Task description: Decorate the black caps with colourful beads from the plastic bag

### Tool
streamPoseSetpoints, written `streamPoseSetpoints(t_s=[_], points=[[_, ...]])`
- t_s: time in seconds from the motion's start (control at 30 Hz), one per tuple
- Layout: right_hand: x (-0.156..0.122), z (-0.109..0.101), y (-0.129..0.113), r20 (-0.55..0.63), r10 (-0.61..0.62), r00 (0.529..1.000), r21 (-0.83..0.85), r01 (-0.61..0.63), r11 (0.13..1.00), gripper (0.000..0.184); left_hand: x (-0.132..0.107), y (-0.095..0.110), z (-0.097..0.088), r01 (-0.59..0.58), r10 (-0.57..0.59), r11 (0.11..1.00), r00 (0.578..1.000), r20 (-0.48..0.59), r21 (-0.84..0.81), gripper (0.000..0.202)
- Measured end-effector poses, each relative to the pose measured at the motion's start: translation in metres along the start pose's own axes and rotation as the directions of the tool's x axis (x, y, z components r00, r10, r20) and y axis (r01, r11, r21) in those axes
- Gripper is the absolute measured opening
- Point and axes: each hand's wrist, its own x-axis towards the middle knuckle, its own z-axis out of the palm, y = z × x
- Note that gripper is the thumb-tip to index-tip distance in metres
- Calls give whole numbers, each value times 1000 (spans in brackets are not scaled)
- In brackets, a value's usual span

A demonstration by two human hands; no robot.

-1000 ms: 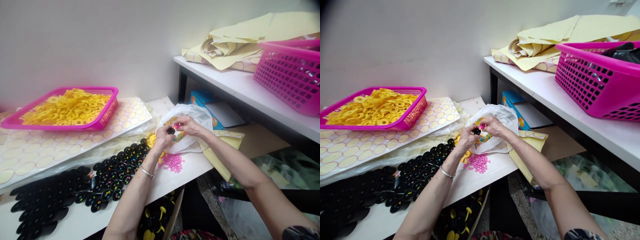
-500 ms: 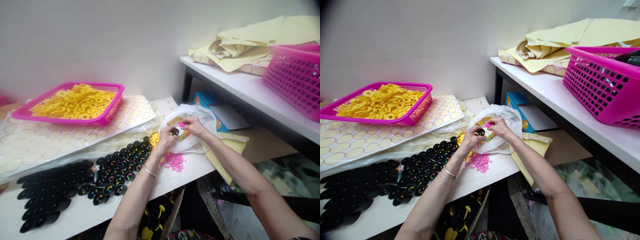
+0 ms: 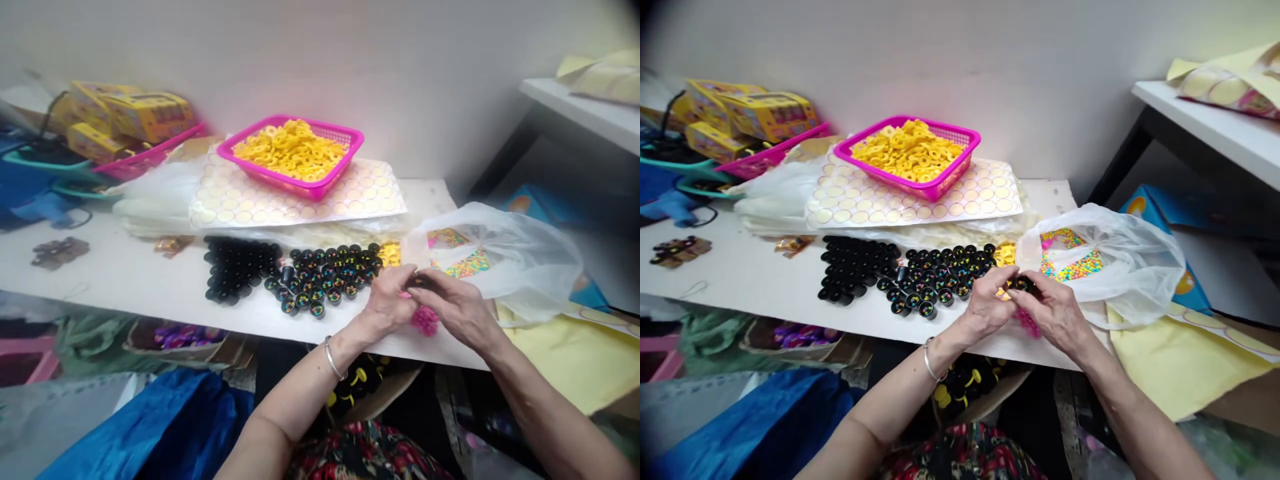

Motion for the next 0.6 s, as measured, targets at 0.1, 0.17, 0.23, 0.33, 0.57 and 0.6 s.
streamPoseSetpoints(t_s=[0.1,0.17,0.23,0.33,0.57,0.6], points=[[-16,16,-11,16,-32,999,-70,33,997,26,-37,2,-40,-47,57,997,985,-165,67,40],[-28,33,-15,39,-21,999,-93,24,995,27,-64,-5,-72,60,0,987,928,-374,148,36],[-36,56,-16,65,-25,998,-102,32,994,29,-89,-19,-105,241,-99,958,787,-608,155,29],[-42,96,-10,115,-75,991,-184,95,978,31,-112,-48,-146,425,-265,905,506,-821,-31,26],[-34,139,13,15,-231,973,-422,216,881,37,-111,-103,-177,480,-585,791,417,-696,-378,41],[-35,139,13,1,-259,966,-450,232,863,39,-107,-107,-175,469,-584,796,429,-689,-383,41]])
